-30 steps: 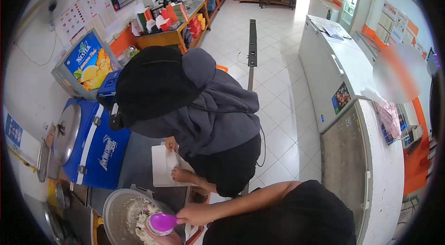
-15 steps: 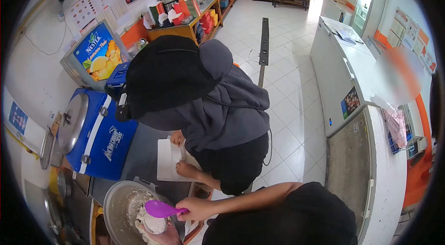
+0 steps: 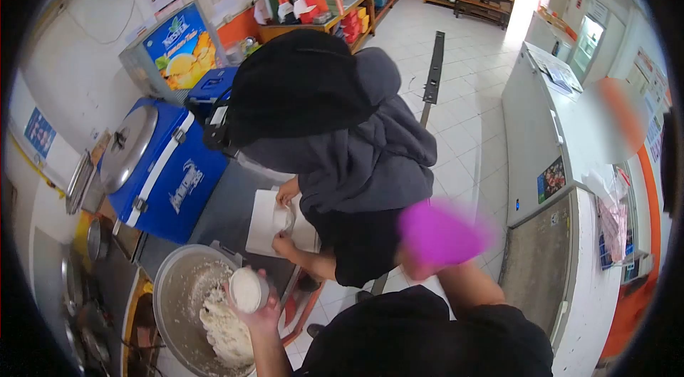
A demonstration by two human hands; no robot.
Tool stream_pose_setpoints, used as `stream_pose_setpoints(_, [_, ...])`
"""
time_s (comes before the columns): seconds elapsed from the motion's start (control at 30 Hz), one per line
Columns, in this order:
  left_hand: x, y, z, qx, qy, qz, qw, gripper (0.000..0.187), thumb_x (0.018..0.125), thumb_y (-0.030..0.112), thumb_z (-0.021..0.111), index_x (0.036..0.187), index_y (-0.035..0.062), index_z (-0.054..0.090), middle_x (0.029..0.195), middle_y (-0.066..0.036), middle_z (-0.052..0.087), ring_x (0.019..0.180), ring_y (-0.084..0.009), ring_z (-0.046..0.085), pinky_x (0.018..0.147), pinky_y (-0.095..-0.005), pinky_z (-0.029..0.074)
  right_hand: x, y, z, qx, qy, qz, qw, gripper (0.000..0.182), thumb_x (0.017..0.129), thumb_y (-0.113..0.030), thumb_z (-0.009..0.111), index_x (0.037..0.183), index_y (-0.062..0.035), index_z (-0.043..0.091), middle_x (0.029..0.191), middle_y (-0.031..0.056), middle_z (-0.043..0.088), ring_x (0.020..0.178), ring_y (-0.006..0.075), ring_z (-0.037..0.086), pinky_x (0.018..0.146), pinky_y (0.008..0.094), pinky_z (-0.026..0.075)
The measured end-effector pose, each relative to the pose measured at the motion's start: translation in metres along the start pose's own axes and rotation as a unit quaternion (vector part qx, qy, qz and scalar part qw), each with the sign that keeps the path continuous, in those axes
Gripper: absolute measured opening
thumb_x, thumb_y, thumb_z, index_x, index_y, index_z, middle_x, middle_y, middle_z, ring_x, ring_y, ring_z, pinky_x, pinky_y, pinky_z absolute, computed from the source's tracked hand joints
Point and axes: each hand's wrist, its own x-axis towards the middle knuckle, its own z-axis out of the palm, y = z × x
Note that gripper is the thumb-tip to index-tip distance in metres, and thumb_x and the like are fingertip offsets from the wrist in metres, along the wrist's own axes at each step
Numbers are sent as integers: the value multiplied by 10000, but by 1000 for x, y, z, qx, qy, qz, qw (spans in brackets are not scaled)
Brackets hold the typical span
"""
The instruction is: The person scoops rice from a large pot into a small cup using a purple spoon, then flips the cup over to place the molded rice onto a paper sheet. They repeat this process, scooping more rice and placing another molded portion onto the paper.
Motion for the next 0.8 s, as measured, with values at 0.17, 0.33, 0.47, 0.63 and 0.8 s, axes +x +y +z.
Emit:
stream_pose_setpoints(0.17, [17, -17, 5, 19, -17, -3, 1000, 628, 1009, 616, 450, 1387, 134, 588, 1312, -177, 640, 842, -375, 661, 578, -380, 543, -94, -63, -52, 84, 206, -231, 947, 495, 970, -540, 651, 1077, -58, 620, 661, -37, 419, 496, 87, 370, 425, 251, 278])
stream_pose_setpoints(0.33, [19, -22, -1, 9, -38, -1, 999, 574, 1022, 546, 454, 1370, 108, 584, 1317, -168, 640, 997, -377, 661, 771, -460, 596, -225, -34, -114, 161, 662, -224, 697, 298, 980, -384, 634, 950, -90, 589, 624, -62, 359, 472, 63, 281, 405, 237, 190])
stream_pose_setpoints(0.47, [51, -26, -35, 0, 2, 68, 998, 522, 983, 498, 522, 1333, 122, 615, 1338, -116, 640, 1168, -305, 611, 967, -504, 503, -349, 61, -141, 112, 825, -27, 553, 228, 965, -341, 633, 834, -164, 572, 526, -90, 301, 398, 73, 246, 371, 249, 170])
stream_pose_setpoints(0.63, [141, -38, -12, -23, 122, 97, 988, 489, 1010, 455, 436, 1329, 107, 564, 1343, -122, 588, 1236, -338, 553, 985, -496, 495, -438, 147, -108, 23, 853, 165, 495, 341, 985, -400, 586, 698, -238, 499, 501, -105, 315, 362, 70, 285, 339, 246, 223])
stream_pose_setpoints(0.8, [203, -28, -17, 27, 212, 198, 957, 465, 1023, 441, 395, 1331, 116, 521, 1364, -132, 550, 1241, -362, 543, 989, -555, 489, -487, 163, -73, -28, 867, 290, 405, 155, 946, -309, 633, 873, -181, 586, 572, -63, 373, 401, 96, 323, 372, 270, 255])
